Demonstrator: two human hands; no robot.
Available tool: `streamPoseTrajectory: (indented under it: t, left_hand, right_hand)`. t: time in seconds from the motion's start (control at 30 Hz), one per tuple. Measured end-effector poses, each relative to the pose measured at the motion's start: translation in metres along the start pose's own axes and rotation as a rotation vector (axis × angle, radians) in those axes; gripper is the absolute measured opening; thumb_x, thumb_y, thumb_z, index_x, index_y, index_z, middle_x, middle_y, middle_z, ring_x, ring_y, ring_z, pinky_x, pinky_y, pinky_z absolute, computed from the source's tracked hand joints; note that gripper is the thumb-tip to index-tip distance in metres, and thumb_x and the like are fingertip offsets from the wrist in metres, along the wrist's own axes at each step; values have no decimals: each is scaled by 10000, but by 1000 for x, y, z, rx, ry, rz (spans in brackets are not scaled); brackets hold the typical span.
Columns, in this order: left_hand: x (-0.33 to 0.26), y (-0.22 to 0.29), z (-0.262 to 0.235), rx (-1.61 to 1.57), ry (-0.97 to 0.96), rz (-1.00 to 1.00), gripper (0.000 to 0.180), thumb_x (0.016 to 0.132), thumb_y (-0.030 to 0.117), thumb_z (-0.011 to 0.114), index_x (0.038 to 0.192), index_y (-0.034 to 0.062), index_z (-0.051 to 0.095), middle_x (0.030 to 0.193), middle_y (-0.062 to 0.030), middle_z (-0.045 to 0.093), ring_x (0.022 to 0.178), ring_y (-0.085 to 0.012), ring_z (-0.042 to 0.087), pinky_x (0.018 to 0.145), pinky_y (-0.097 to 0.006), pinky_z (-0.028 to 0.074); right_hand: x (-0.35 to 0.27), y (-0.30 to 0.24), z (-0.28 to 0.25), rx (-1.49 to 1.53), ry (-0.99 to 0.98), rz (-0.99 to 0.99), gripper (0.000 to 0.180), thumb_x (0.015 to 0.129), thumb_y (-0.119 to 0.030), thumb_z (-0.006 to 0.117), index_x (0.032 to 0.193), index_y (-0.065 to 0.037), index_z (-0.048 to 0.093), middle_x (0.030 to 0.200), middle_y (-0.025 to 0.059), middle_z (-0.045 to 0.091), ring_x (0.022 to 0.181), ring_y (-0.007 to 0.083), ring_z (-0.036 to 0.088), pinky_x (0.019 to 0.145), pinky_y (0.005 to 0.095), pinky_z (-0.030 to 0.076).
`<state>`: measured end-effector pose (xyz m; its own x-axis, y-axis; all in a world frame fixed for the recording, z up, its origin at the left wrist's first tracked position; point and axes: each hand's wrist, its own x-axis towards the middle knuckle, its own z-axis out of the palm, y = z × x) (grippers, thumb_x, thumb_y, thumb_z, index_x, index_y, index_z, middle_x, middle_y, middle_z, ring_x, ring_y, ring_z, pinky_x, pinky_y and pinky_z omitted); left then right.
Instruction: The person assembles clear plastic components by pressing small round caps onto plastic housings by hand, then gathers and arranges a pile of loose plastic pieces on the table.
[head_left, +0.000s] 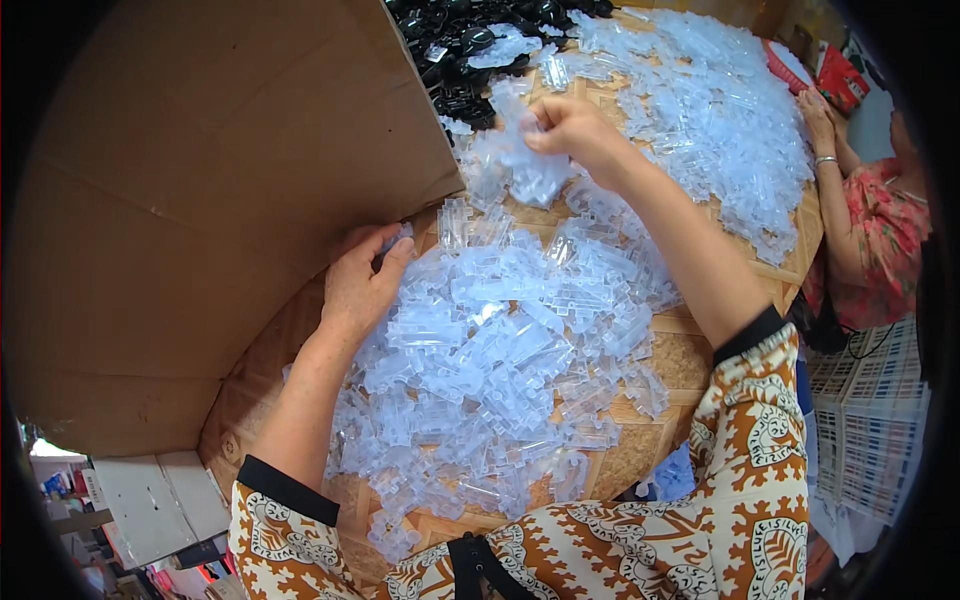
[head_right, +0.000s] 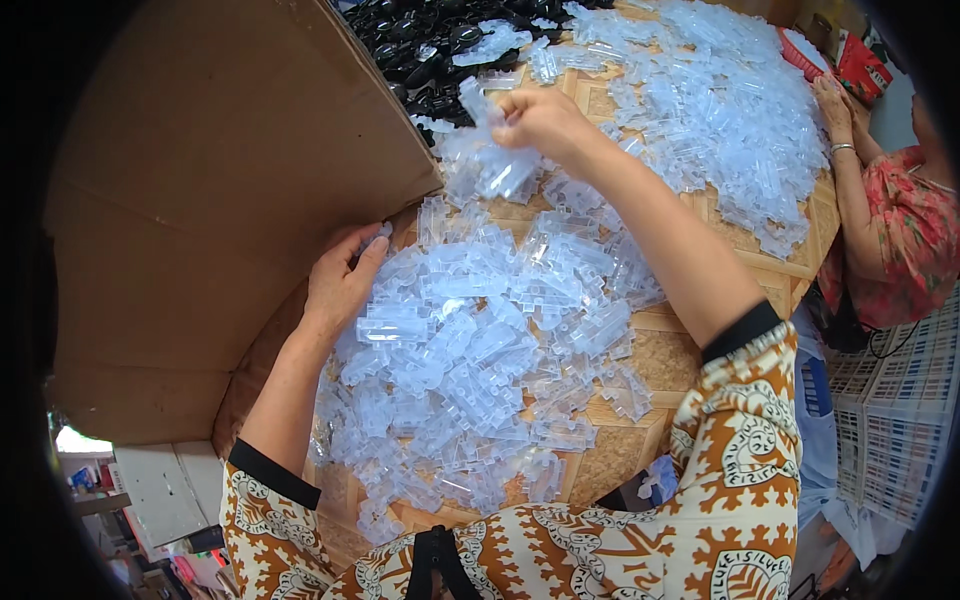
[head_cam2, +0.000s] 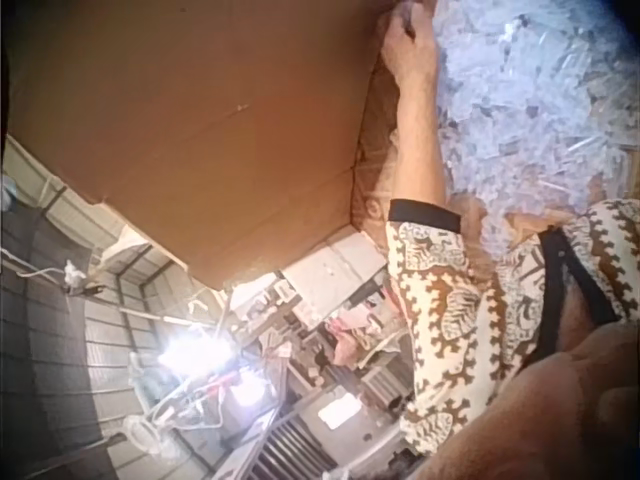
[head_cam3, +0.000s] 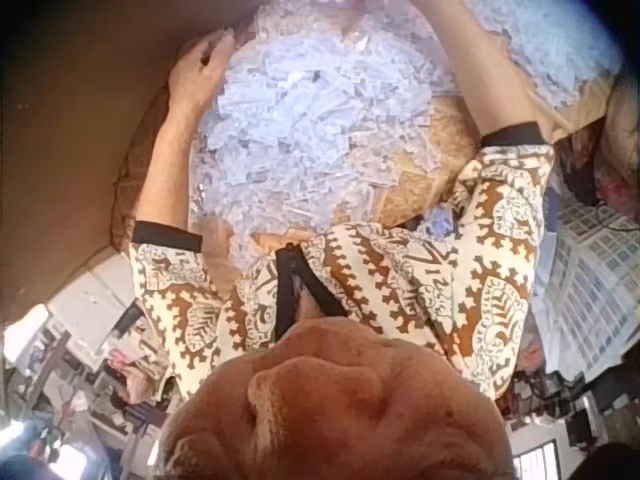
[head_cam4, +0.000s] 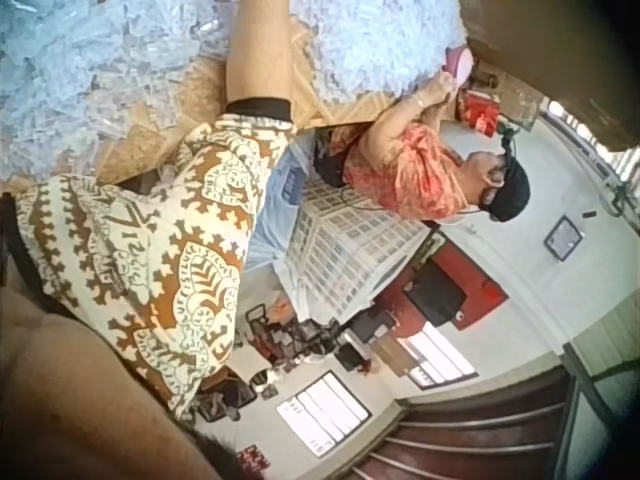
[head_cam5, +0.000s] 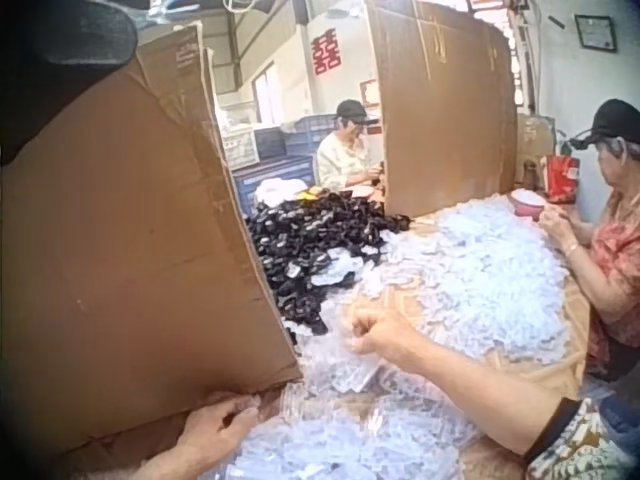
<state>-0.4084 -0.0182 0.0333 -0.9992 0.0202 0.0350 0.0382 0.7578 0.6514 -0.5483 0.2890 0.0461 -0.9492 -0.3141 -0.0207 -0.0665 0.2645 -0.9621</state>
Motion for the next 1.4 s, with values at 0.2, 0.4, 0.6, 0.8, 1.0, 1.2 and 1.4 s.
streamPoseTrajectory:
  t: [0.2,0.4,0.6,0.8,1.0,1.2,1.4]
  left_hand:
    - [-6,-17,1,-214,-30,-32,496,968,439,625,1292,66,665,1237,-153,684,1135,-257,640,990,-341,470]
    - [-25,-3,-9,-278,-80,3,528,967,457,635,1363,107,628,1393,-190,589,1286,-275,552,1079,-361,409]
    - [-39,29,-11,129,-15,367,620,884,517,711,1373,146,623,1479,-219,505,1387,-425,439,1155,-506,327]
    - [-47,37,-15,32,-144,360,581,905,489,699,1359,133,631,1422,-201,567,1367,-428,464,1137,-494,357]
    - [-60,12,-28,168,31,351,468,955,417,655,1304,105,664,1389,-210,589,1313,-422,513,1107,-487,394]
    - [-64,-59,-42,175,15,110,487,1006,440,562,1278,49,661,1426,-207,557,1316,-391,507,1122,-448,384]
    - [-69,-73,-29,287,59,96,534,1031,471,476,1283,34,651,1475,-174,518,1386,-392,419,1164,-479,313]
  right_hand:
    - [-87,-48,38,-87,-433,-389,310,862,-177,741,1160,-94,722,1123,66,705,958,159,660,920,322,518]
    - [-51,-45,19,127,-449,-161,318,889,-116,714,1197,-36,716,1123,61,739,1012,157,688,953,312,537]
    - [-29,-10,17,-89,-297,-235,319,910,-76,652,1222,-52,710,1128,52,730,1036,130,665,914,311,541]
    - [-46,-30,55,-814,-376,-574,441,772,-89,632,1201,-133,719,1139,128,719,1085,329,663,954,436,516]
    - [-51,-36,35,-838,-272,-455,311,779,-76,709,1089,-95,720,966,104,722,917,317,684,837,443,520]
    - [-31,-72,-17,-1098,-150,-3,214,878,-213,687,999,-43,731,717,78,640,731,126,605,608,323,479]
    - [47,-88,-14,-270,218,-295,669,850,-196,734,1432,-15,458,1279,209,602,1048,216,658,752,312,565]
